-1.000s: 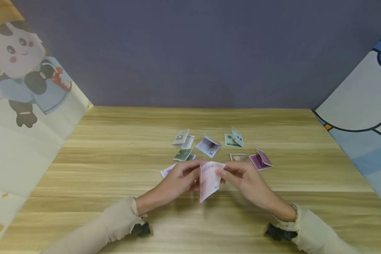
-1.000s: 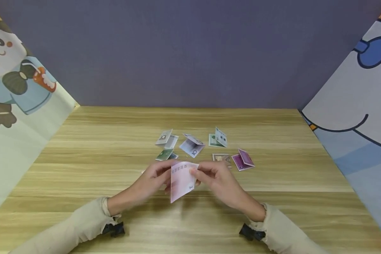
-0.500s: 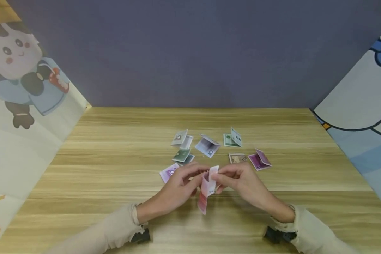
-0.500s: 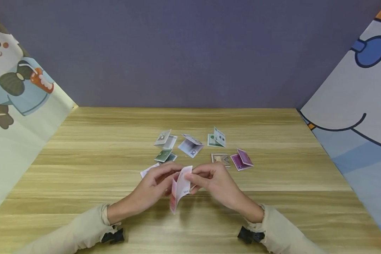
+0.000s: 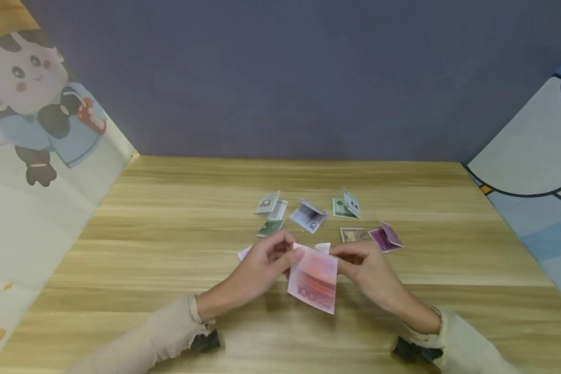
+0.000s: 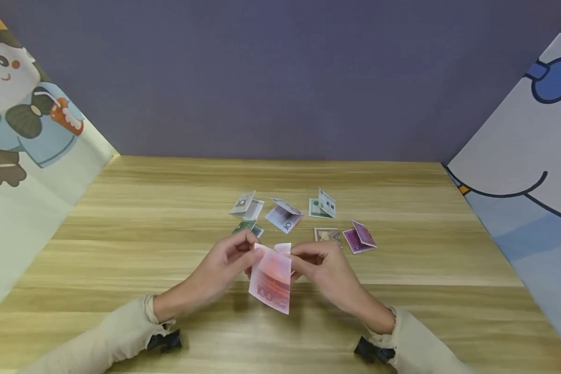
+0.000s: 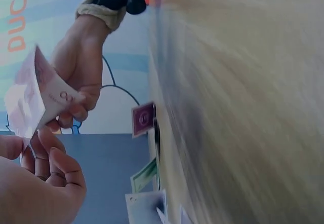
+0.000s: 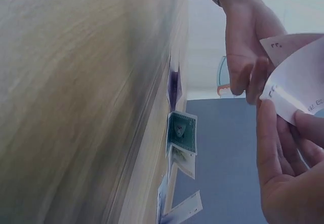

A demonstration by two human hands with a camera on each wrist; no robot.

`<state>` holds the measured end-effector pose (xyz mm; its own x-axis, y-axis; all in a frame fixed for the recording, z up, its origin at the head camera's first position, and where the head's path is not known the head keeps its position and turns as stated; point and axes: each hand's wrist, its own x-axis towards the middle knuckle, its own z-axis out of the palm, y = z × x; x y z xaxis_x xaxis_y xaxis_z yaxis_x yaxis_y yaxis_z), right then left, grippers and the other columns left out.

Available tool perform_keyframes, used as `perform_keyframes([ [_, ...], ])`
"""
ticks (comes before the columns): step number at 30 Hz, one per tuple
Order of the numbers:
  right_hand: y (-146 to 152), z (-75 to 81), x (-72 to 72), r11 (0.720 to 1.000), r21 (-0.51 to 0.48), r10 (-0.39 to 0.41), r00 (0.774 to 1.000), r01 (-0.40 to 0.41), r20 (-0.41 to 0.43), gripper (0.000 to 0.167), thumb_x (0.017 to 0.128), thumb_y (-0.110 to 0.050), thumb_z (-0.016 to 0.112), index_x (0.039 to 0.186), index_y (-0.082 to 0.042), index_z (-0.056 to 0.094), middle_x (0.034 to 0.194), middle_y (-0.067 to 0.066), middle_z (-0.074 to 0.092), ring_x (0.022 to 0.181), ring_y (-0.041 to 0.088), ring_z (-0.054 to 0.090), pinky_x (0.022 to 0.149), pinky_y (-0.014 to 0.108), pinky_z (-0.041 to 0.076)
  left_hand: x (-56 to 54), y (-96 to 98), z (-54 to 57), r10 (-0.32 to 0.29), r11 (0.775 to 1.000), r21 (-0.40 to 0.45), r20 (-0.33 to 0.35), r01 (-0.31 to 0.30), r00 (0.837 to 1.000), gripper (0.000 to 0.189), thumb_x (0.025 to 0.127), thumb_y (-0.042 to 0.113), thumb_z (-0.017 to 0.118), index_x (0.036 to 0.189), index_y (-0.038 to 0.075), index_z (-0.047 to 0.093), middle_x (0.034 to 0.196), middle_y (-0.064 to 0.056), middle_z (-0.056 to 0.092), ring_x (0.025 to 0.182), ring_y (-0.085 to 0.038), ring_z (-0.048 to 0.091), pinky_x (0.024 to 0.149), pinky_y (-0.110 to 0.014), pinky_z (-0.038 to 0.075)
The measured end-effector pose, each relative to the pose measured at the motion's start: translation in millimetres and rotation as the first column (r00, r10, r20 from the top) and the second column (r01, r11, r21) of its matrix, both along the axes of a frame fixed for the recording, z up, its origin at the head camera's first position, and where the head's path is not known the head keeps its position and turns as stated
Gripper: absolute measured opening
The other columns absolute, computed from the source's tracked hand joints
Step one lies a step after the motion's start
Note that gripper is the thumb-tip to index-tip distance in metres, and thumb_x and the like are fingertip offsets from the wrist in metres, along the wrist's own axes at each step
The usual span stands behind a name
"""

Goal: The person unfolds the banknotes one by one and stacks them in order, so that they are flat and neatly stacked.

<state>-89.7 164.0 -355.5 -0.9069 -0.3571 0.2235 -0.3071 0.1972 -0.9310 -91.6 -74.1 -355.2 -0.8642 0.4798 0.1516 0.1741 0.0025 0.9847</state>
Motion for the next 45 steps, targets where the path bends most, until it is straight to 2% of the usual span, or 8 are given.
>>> perform_keyframes([
  [4, 6, 1.4, 0.2, 0.999, -0.034, 0.031, 0.999, -0.031, -0.013, 0.008, 0.089, 0.006, 0.067, 0.095, 0.005, 0.073, 0.084, 0.004, 0.073, 0.063, 0.019, 0.068, 0.06, 0.037, 0.059, -1.1, -3.7, 1.2, 0.013, 1.0, -0.004, -0.008, -0.013, 1.0, 0.012, 0.101, 0.014, 0.058, 0.099, 0.002, 0.056, 0.087, -0.009, 0.059, 0.066, -0.014, 0.057, 0.057, -0.029, 0.054],
  [11, 14, 1.7, 2.6, 1.0, -0.008, 0.013, 1.0, -0.013, -0.026, 0.007, 0.092, 0.0, 0.068, 0.094, -0.003, 0.074, 0.074, 0.006, 0.068, 0.058, 0.019, 0.063, 0.054, 0.033, 0.055, -0.4, -10.5, 0.1, 0.053, 0.999, -0.004, 0.011, -0.053, 0.999, 0.012, 0.101, 0.014, 0.059, 0.096, 0.004, 0.054, 0.08, -0.008, 0.057, 0.06, -0.012, 0.052, 0.051, -0.028, 0.05],
  [19, 26, -1.2, 7.0, 1.0, 0.014, -0.013, 1.0, 0.014, -0.018, 0.008, 0.094, -0.002, 0.066, 0.093, -0.006, 0.074, 0.068, 0.006, 0.065, 0.058, 0.019, 0.061, 0.053, 0.032, 0.052, 0.9, -13.5, -1.3, 0.046, 0.999, -0.015, 0.042, -0.045, 0.998, 0.014, 0.102, 0.015, 0.058, 0.097, 0.002, 0.054, 0.081, -0.01, 0.059, 0.059, -0.018, 0.055, 0.051, -0.028, 0.052],
  [24, 34, -1.7, 12.8, 0.999, 0.034, -0.031, 0.999, 0.031, -0.012, 0.01, 0.095, -0.003, 0.065, 0.089, -0.007, 0.072, 0.067, 0.004, 0.064, 0.058, 0.02, 0.061, 0.052, 0.033, 0.05, 2.5, -12.9, -4.4, 0.004, 0.996, -0.086, 0.045, 0.0, 0.999, 0.019, 0.103, 0.019, 0.055, 0.095, 0.002, 0.053, 0.084, -0.01, 0.061, 0.059, -0.026, 0.059, 0.05, -0.033, 0.055],
  [28, 39, -1.7, 17.0, 0.995, 0.087, -0.059, 0.998, 0.058, 0.008, 0.009, 0.096, -0.007, 0.065, 0.089, -0.009, 0.072, 0.066, 0.003, 0.064, 0.058, 0.019, 0.061, 0.049, 0.033, 0.047, 3.8, -13.4, -6.6, -0.011, 0.99, -0.139, 0.068, 0.02, 0.998, 0.02, 0.103, 0.022, 0.055, 0.095, 0.005, 0.052, 0.082, -0.009, 0.063, 0.055, -0.021, 0.059, 0.049, -0.041, 0.056],
  [36, 48, -2.1, 17.8, 0.984, 0.144, -0.11, 0.994, 0.106, 0.019, 0.008, 0.095, -0.01, 0.067, 0.089, -0.009, 0.072, 0.068, 0.003, 0.064, 0.059, 0.019, 0.062, 0.054, 0.033, 0.053, 4.2, -14.8, -6.6, 0.014, 0.985, -0.172, 0.052, -0.005, 0.999, 0.019, 0.102, 0.023, 0.057, 0.092, 0.007, 0.054, 0.074, -0.006, 0.063, 0.049, -0.014, 0.055, 0.047, -0.048, 0.054],
  [41, 53, -3.3, 17.3, 0.986, 0.15, -0.082, 0.997, 0.079, 0.015, 0.009, 0.096, -0.01, 0.067, 0.088, -0.011, 0.072, 0.067, 0.002, 0.064, 0.058, 0.019, 0.061, 0.049, 0.032, 0.049, 4.1, -17.3, -8.9, 0.017, 0.983, -0.184, 0.047, -0.008, 0.999, 0.019, 0.102, 0.023, 0.057, 0.093, 0.007, 0.054, 0.073, -0.006, 0.061, 0.05, -0.015, 0.056, 0.047, -0.046, 0.054],
  [45, 56, -4.4, 18.7, 0.983, 0.169, -0.086, 0.995, 0.077, 0.045, 0.009, 0.096, -0.012, 0.067, 0.088, -0.011, 0.071, 0.067, 0.003, 0.064, 0.058, 0.019, 0.061, 0.048, 0.032, 0.048, 3.3, -18.1, -10.7, 0.0, 0.984, -0.178, 0.058, 0.011, 0.998, 0.019, 0.102, 0.022, 0.057, 0.093, 0.005, 0.054, 0.079, -0.008, 0.064, 0.056, -0.025, 0.061, 0.049, -0.047, 0.055],
])
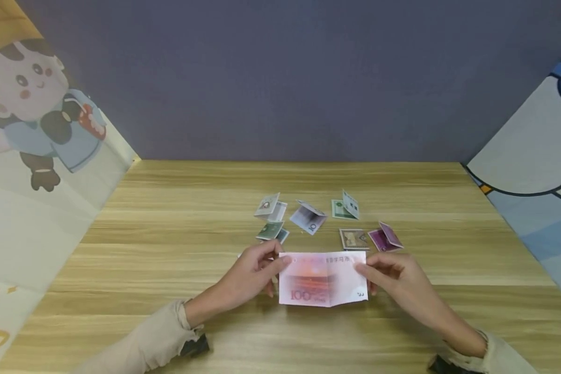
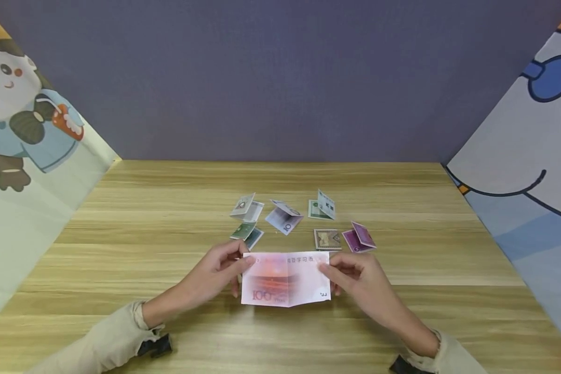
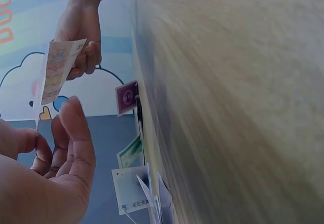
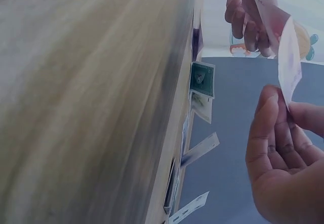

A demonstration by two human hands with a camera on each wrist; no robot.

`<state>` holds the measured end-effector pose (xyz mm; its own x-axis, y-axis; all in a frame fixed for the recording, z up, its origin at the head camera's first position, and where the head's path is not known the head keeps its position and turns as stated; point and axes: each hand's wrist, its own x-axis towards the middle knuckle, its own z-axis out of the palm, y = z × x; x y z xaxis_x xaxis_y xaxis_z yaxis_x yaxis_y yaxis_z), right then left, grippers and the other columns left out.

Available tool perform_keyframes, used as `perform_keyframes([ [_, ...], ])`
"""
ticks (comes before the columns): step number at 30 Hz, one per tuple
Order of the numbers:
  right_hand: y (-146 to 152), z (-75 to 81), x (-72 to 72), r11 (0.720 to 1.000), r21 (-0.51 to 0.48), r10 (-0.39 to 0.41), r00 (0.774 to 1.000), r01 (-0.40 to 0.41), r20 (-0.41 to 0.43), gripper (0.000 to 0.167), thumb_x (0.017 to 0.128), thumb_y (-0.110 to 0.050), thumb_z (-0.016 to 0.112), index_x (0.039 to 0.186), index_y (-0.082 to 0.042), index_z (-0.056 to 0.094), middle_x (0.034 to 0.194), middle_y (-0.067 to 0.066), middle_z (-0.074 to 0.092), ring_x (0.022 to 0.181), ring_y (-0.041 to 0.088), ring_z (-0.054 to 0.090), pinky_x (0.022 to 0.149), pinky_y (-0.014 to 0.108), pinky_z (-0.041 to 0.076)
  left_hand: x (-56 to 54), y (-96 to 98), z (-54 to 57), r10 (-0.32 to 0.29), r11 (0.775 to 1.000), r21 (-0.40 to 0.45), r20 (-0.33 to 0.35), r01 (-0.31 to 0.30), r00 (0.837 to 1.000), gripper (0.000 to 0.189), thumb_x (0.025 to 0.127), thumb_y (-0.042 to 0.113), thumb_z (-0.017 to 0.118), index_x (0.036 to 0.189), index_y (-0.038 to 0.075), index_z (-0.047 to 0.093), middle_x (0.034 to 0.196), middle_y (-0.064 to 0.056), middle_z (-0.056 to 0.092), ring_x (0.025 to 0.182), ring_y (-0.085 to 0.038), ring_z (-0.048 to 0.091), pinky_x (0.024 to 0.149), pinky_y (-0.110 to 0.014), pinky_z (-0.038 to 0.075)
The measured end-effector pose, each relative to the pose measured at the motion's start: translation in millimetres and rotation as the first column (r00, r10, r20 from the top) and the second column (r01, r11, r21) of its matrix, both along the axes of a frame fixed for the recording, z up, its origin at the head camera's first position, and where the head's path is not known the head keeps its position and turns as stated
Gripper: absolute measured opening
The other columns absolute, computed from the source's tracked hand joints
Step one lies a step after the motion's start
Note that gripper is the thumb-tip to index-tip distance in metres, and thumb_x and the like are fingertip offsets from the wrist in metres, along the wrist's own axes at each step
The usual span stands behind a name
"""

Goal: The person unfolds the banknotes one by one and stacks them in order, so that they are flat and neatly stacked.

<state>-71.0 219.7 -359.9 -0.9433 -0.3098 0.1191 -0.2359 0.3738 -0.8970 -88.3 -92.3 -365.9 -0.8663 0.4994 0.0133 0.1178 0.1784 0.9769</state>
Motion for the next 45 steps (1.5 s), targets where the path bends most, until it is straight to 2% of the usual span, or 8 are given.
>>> perform_keyframes([
  [5, 2, -1.3, 3.7, 1.0, 0.022, 0.014, 0.998, -0.016, 0.066, 0.009, 0.095, -0.017, 0.068, 0.088, -0.011, 0.071, 0.071, 0.003, 0.066, 0.06, 0.019, 0.063, 0.052, 0.032, 0.053, -1.1, -0.8, -4.2, -0.026, 0.999, -0.025, 0.0, 0.026, 1.0, 0.02, 0.102, 0.021, 0.058, 0.093, 0.003, 0.055, 0.085, -0.009, 0.066, 0.061, -0.027, 0.064, 0.052, -0.046, 0.057],
  [13, -1, -7.1, 1.5, 0.992, 0.118, 0.044, 0.995, -0.054, 0.086, 0.015, 0.095, -0.025, 0.068, 0.084, -0.015, 0.07, 0.07, 0.0, 0.064, 0.06, 0.018, 0.063, 0.05, 0.032, 0.053, -5.0, -6.7, -11.5, -0.085, 0.978, -0.195, -0.041, 0.076, 0.996, 0.018, 0.101, 0.025, 0.059, 0.088, 0.012, 0.059, 0.074, -0.011, 0.063, 0.053, -0.026, 0.06, 0.044, -0.036, 0.053],
  [21, -2, -11.9, -8.0, 0.972, 0.203, 0.102, 0.99, -0.121, 0.099, 0.02, 0.096, -0.026, 0.068, 0.079, -0.015, 0.069, 0.067, -0.004, 0.064, 0.058, 0.013, 0.062, 0.049, 0.029, 0.052, -14.4, -13.3, -16.1, -0.125, 0.942, -0.325, -0.121, 0.08, 0.985, 0.019, 0.1, 0.021, 0.061, 0.083, 0.012, 0.06, 0.065, -0.004, 0.058, 0.052, -0.007, 0.051, 0.051, -0.025, 0.047],
  [27, -7, -16.6, -15.6, 0.953, 0.236, 0.167, 0.979, -0.19, 0.115, 0.025, 0.095, -0.025, 0.069, 0.073, -0.014, 0.065, 0.064, -0.005, 0.064, 0.057, 0.011, 0.061, 0.05, 0.027, 0.052, -18.3, -16.1, -18.1, -0.137, 0.895, -0.444, -0.192, 0.038, 0.972, 0.02, 0.099, 0.019, 0.062, 0.08, 0.014, 0.058, 0.062, 0.006, 0.051, 0.054, -0.005, 0.045, 0.049, -0.023, 0.042],
  [35, -11, -18.1, -25.5, 0.909, 0.32, 0.222, 0.959, -0.268, 0.174, 0.026, 0.094, -0.016, 0.069, 0.07, -0.012, 0.063, 0.059, -0.004, 0.062, 0.051, 0.012, 0.058, 0.045, 0.024, 0.047, -22.0, -14.8, -17.4, -0.216, 0.797, -0.602, -0.227, 0.037, 0.95, 0.014, 0.097, 0.018, 0.063, 0.085, 0.016, 0.058, 0.063, 0.008, 0.048, 0.058, -0.006, 0.043, 0.053, -0.025, 0.04],
  [38, -13, -17.5, -28.4, 0.888, 0.354, 0.24, 0.952, -0.294, 0.19, 0.029, 0.094, -0.014, 0.069, 0.067, -0.011, 0.059, 0.058, -0.004, 0.061, 0.05, 0.012, 0.057, 0.044, 0.023, 0.045, -22.1, -12.9, -15.0, -0.227, 0.769, -0.639, -0.217, 0.038, 0.949, 0.011, 0.096, 0.019, 0.064, 0.088, 0.016, 0.059, 0.065, 0.006, 0.05, 0.061, -0.009, 0.046, 0.054, -0.026, 0.041],
  [42, -17, -15.8, -32.4, 0.869, 0.391, 0.245, 0.951, -0.302, 0.191, 0.03, 0.093, -0.016, 0.069, 0.067, -0.012, 0.057, 0.057, -0.005, 0.059, 0.047, 0.01, 0.056, 0.043, 0.023, 0.045, -20.7, -10.6, -12.0, -0.216, 0.726, -0.687, -0.232, -0.002, 0.948, 0.014, 0.095, 0.023, 0.067, 0.085, 0.018, 0.059, 0.068, 0.007, 0.051, 0.07, -0.012, 0.049, 0.058, -0.028, 0.042],
  [45, -18, -14.4, -34.2, 0.853, 0.429, 0.237, 0.953, -0.298, 0.191, 0.029, 0.093, -0.016, 0.069, 0.067, -0.013, 0.057, 0.056, -0.005, 0.058, 0.046, 0.008, 0.054, 0.041, 0.022, 0.041, -20.1, -9.4, -10.8, -0.208, 0.71, -0.703, -0.241, -0.023, 0.948, 0.019, 0.093, 0.024, 0.069, 0.079, 0.018, 0.058, 0.067, 0.006, 0.051, 0.072, -0.012, 0.049, 0.06, -0.028, 0.042],
])
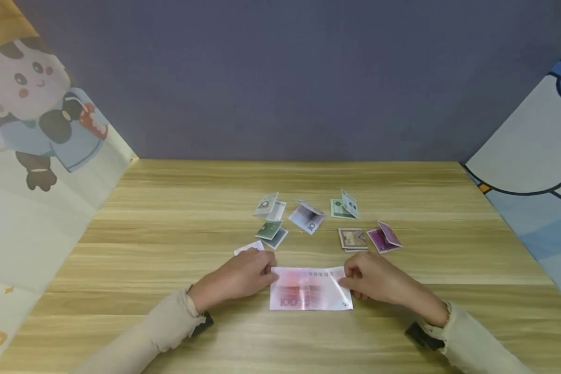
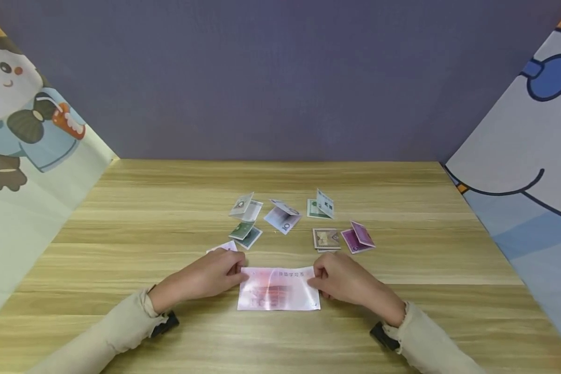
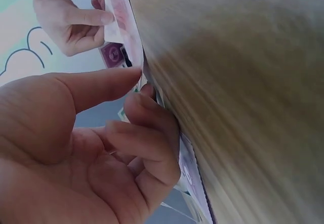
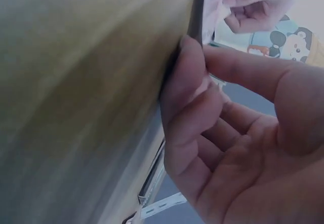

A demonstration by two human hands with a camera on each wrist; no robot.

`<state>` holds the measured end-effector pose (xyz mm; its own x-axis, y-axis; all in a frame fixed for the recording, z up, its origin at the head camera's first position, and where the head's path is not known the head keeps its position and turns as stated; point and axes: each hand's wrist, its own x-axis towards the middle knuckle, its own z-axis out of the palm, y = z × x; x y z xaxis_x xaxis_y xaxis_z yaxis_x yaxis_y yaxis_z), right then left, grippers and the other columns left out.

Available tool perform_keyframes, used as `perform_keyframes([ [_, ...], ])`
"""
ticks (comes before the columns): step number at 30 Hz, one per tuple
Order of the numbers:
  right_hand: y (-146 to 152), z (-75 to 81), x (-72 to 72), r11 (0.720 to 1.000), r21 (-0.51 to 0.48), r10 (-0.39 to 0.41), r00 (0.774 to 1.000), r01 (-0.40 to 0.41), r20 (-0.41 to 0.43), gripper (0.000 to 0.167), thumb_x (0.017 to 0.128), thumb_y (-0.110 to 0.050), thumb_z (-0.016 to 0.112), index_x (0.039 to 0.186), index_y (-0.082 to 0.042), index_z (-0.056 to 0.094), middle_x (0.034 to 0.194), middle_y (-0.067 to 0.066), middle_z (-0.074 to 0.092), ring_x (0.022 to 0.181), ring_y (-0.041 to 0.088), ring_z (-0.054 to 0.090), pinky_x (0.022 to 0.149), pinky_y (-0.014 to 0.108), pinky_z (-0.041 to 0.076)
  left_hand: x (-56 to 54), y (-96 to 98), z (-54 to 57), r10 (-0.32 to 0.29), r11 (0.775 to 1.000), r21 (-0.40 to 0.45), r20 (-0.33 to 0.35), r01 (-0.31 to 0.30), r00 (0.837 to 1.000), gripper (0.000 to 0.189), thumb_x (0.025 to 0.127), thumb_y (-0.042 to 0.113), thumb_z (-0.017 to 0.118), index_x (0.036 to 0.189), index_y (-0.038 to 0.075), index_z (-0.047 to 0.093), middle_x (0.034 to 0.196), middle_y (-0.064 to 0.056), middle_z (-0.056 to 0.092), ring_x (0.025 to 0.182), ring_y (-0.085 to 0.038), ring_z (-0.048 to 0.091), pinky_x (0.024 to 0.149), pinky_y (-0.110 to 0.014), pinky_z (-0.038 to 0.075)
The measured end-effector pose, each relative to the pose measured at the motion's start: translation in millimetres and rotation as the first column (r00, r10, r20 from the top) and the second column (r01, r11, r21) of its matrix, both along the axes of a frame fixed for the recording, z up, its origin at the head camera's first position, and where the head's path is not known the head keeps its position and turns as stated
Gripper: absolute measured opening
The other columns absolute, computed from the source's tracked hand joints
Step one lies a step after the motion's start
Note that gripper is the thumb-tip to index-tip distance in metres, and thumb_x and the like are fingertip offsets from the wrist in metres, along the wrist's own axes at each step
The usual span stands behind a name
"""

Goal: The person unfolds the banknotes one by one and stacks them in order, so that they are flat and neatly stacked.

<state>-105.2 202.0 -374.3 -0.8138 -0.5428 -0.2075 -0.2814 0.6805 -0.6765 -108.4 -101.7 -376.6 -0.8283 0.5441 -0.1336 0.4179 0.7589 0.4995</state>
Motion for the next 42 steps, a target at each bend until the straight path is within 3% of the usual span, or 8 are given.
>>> perform_keyframes([
  [4, 0, 1.1, -1.2, 0.999, 0.048, 0.005, 1.0, -0.004, -0.004, 0.03, 0.093, -0.016, 0.07, 0.066, -0.015, 0.057, 0.053, -0.006, 0.056, 0.045, 0.006, 0.05, 0.04, 0.019, 0.036, -0.7, 0.1, 0.8, 0.007, 1.0, -0.005, 0.0, -0.007, 1.0, 0.024, 0.092, 0.025, 0.071, 0.074, 0.019, 0.056, 0.066, 0.006, 0.05, 0.07, -0.012, 0.048, 0.06, -0.028, 0.042],
  [12, 1, 1.9, -2.1, 0.998, 0.065, 0.02, 1.0, -0.021, 0.009, 0.033, 0.093, -0.018, 0.07, 0.063, -0.015, 0.056, 0.05, -0.007, 0.054, 0.043, 0.006, 0.049, 0.04, 0.02, 0.038, -1.3, -1.0, 3.5, 0.014, 1.0, -0.005, 0.028, -0.014, 1.0, 0.027, 0.092, 0.024, 0.071, 0.071, 0.019, 0.054, 0.064, 0.005, 0.049, 0.07, -0.012, 0.048, 0.061, -0.029, 0.042],
  [17, 5, -0.4, -2.6, 0.998, 0.05, 0.032, 0.998, -0.035, 0.055, 0.036, 0.094, -0.021, 0.068, 0.062, -0.013, 0.055, 0.046, -0.007, 0.052, 0.039, 0.004, 0.046, 0.037, 0.019, 0.038, -2.2, -1.9, 2.0, 0.013, 1.0, -0.002, 0.068, -0.013, 0.998, 0.032, 0.094, 0.024, 0.068, 0.066, 0.017, 0.053, 0.059, 0.006, 0.046, 0.065, -0.012, 0.047, 0.059, -0.028, 0.042],
  [32, 8, -3.5, -5.4, 0.999, 0.015, 0.05, 0.991, -0.052, 0.122, 0.036, 0.096, -0.022, 0.066, 0.064, -0.01, 0.056, 0.049, -0.004, 0.055, 0.04, 0.005, 0.049, 0.038, 0.023, 0.044, -3.5, -3.2, 1.4, -0.039, 0.999, 0.013, 0.039, 0.038, 0.998, 0.029, 0.093, 0.02, 0.068, 0.068, 0.018, 0.053, 0.059, 0.007, 0.047, 0.065, -0.01, 0.047, 0.062, -0.028, 0.041],
  [38, 10, -0.1, -6.5, 0.999, -0.005, 0.045, 0.985, -0.044, 0.165, 0.033, 0.097, -0.024, 0.065, 0.068, -0.009, 0.059, 0.054, -0.001, 0.058, 0.045, 0.011, 0.054, 0.04, 0.025, 0.048, -4.5, -2.7, 0.9, -0.016, 0.999, 0.039, 0.069, 0.014, 0.998, 0.037, 0.094, 0.021, 0.068, 0.061, 0.017, 0.051, 0.054, 0.009, 0.042, 0.054, -0.007, 0.042, 0.055, -0.026, 0.04],
  [42, 11, 6.0, -7.1, 1.0, -0.014, 0.013, 0.99, -0.011, 0.14, 0.03, 0.098, -0.026, 0.064, 0.073, -0.009, 0.062, 0.058, 0.0, 0.059, 0.048, 0.014, 0.057, 0.043, 0.028, 0.049, -4.3, -3.0, 3.6, -0.015, 0.999, 0.051, 0.09, 0.011, 0.996, 0.04, 0.094, 0.022, 0.068, 0.058, 0.018, 0.052, 0.051, 0.01, 0.039, 0.051, -0.006, 0.039, 0.052, -0.024, 0.037],
])
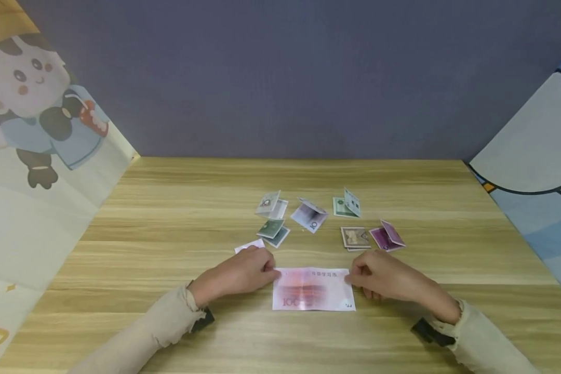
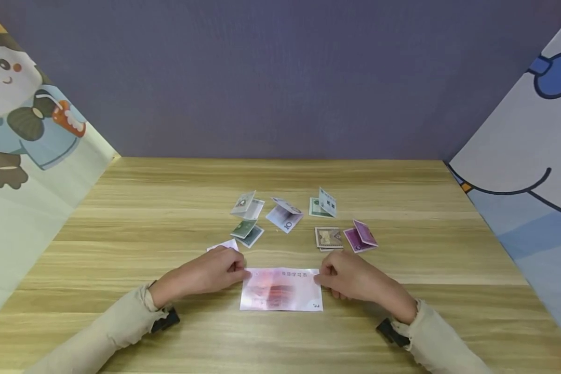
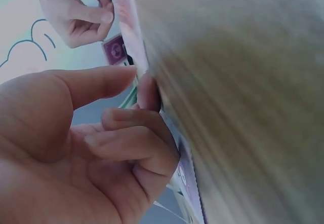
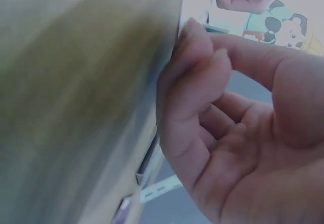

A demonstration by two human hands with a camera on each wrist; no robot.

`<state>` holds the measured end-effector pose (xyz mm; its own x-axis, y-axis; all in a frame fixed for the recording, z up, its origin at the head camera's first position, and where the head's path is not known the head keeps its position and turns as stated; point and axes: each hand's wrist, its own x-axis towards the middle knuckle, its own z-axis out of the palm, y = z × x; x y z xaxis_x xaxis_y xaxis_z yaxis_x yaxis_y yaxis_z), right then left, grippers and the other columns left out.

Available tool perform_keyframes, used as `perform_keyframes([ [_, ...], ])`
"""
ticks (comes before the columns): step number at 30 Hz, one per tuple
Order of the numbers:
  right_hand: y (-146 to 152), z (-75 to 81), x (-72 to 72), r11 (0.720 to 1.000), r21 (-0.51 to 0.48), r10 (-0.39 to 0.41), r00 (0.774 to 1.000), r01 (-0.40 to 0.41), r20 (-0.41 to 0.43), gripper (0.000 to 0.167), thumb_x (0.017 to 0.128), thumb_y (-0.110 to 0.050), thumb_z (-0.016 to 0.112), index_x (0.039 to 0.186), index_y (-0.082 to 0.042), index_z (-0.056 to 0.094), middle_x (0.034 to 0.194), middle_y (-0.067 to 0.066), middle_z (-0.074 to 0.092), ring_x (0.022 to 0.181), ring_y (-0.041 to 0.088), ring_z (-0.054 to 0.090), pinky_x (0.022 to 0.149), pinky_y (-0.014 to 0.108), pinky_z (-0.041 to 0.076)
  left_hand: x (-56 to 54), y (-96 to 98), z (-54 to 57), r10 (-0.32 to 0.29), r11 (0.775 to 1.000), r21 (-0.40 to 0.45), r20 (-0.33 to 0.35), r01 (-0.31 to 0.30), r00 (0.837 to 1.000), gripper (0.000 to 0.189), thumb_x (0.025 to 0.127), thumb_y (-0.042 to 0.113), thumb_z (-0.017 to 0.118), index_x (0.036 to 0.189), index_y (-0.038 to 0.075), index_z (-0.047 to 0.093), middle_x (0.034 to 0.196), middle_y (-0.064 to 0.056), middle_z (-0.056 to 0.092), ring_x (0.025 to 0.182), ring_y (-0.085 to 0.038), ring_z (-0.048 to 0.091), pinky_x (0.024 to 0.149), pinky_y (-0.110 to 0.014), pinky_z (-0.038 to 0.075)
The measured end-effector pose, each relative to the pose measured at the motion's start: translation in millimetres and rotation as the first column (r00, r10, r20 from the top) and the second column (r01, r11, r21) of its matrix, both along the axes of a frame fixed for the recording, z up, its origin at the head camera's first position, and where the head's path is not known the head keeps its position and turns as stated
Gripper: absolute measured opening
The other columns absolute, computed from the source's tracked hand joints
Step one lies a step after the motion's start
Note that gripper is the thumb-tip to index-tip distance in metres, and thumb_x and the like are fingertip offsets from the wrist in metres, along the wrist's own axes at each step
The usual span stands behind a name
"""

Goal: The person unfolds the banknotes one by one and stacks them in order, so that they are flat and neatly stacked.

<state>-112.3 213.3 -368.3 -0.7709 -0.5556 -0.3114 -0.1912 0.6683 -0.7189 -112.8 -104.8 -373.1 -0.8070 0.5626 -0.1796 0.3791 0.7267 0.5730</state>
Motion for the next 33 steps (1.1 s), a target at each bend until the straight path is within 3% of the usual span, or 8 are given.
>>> perform_keyframes([
  [4, 1, 6.8, -3.4, 0.999, -0.008, -0.035, 0.989, 0.034, -0.142, 0.024, 0.098, -0.022, 0.064, 0.077, -0.012, 0.065, 0.056, -0.005, 0.055, 0.047, 0.009, 0.051, 0.044, 0.025, 0.044, -0.6, -2.0, 5.3, -0.024, 1.0, 0.007, 0.021, 0.023, 0.999, 0.039, 0.095, 0.023, 0.067, 0.059, 0.018, 0.053, 0.053, 0.01, 0.038, 0.052, -0.005, 0.037, 0.052, -0.023, 0.035],
  [6, 1, 9.9, -6.1, 0.999, -0.006, -0.047, 0.962, 0.047, -0.27, 0.021, 0.098, -0.019, 0.065, 0.077, -0.014, 0.066, 0.055, -0.009, 0.052, 0.047, 0.006, 0.048, 0.056, 0.027, 0.047, -0.6, -3.5, 8.6, -0.023, 0.999, 0.024, 0.046, 0.022, 0.999, 0.035, 0.097, 0.024, 0.066, 0.063, 0.017, 0.057, 0.054, 0.009, 0.041, 0.052, -0.005, 0.037, 0.05, -0.022, 0.035],
  [10, -3, 16.6, -13.8, 0.995, -0.038, -0.097, 0.899, 0.09, -0.426, 0.018, 0.095, -0.013, 0.067, 0.078, -0.014, 0.067, 0.057, -0.012, 0.052, 0.05, 0.004, 0.046, 0.06, 0.027, 0.046, -3.0, -7.2, 14.6, 0.012, 0.997, 0.074, 0.047, -0.016, 0.999, 0.023, 0.097, 0.022, 0.064, 0.076, 0.015, 0.065, 0.06, 0.006, 0.049, 0.05, -0.005, 0.04, 0.044, -0.021, 0.036],
  [13, -8, 22.9, -21.7, 0.99, -0.066, -0.143, 0.883, 0.127, -0.447, 0.013, 0.096, -0.012, 0.066, 0.082, -0.011, 0.068, 0.065, -0.006, 0.06, 0.056, 0.007, 0.05, 0.05, 0.024, 0.043, -8.7, -10.3, 18.4, 0.044, 0.991, 0.13, -0.036, -0.039, 0.998, 0.019, 0.097, 0.019, 0.063, 0.079, 0.012, 0.066, 0.062, 0.005, 0.051, 0.05, -0.004, 0.041, 0.042, -0.019, 0.035],
  [17, -14, 30.3, -36.1, 0.986, -0.058, -0.165, 0.863, 0.156, -0.478, 0.009, 0.096, -0.013, 0.066, 0.089, -0.007, 0.069, 0.076, 0.002, 0.067, 0.064, 0.01, 0.058, 0.054, 0.025, 0.049, -18.5, -15.1, 23.8, 0.103, 0.971, 0.229, -0.142, -0.069, 0.985, 0.015, 0.097, 0.016, 0.064, 0.084, 0.01, 0.065, 0.062, 0.004, 0.05, 0.052, -0.005, 0.041, 0.044, -0.019, 0.034],
  [26, -18, 46.0, -69.1, 0.98, -0.002, -0.164, 0.802, 0.198, -0.574, 0.009, 0.099, -0.013, 0.062, 0.096, -0.007, 0.068, 0.087, 0.007, 0.071, 0.077, 0.018, 0.066, 0.066, 0.038, 0.052, -40.2, -24.2, 26.4, 0.217, 0.912, 0.387, -0.175, -0.135, 0.961, 0.009, 0.097, 0.012, 0.063, 0.093, 0.005, 0.066, 0.077, -0.005, 0.064, 0.068, -0.014, 0.056, 0.058, -0.025, 0.049],
  [30, -27, 45.2, -83.2, 0.982, 0.02, -0.142, 0.804, 0.188, -0.577, 0.011, 0.098, -0.015, 0.063, 0.1, -0.006, 0.069, 0.089, 0.007, 0.072, 0.08, 0.02, 0.066, 0.068, 0.04, 0.053, -51.2, -29.8, 24.6, 0.279, 0.879, 0.443, -0.176, -0.177, 0.944, 0.009, 0.098, 0.011, 0.062, 0.095, 0.004, 0.066, 0.079, -0.008, 0.064, 0.068, -0.016, 0.058, 0.057, -0.027, 0.051],
  [33, -37, 41.1, -91.4, 0.984, 0.056, -0.115, 0.834, 0.172, -0.539, 0.017, 0.098, -0.016, 0.063, 0.107, -0.002, 0.067, 0.093, 0.011, 0.071, 0.079, 0.02, 0.067, 0.067, 0.038, 0.055, -58.5, -33.6, 22.9, 0.322, 0.844, 0.489, -0.132, -0.221, 0.937, 0.009, 0.099, 0.012, 0.061, 0.097, 0.003, 0.064, 0.081, -0.011, 0.063, 0.067, -0.02, 0.06, 0.055, -0.028, 0.052],
])
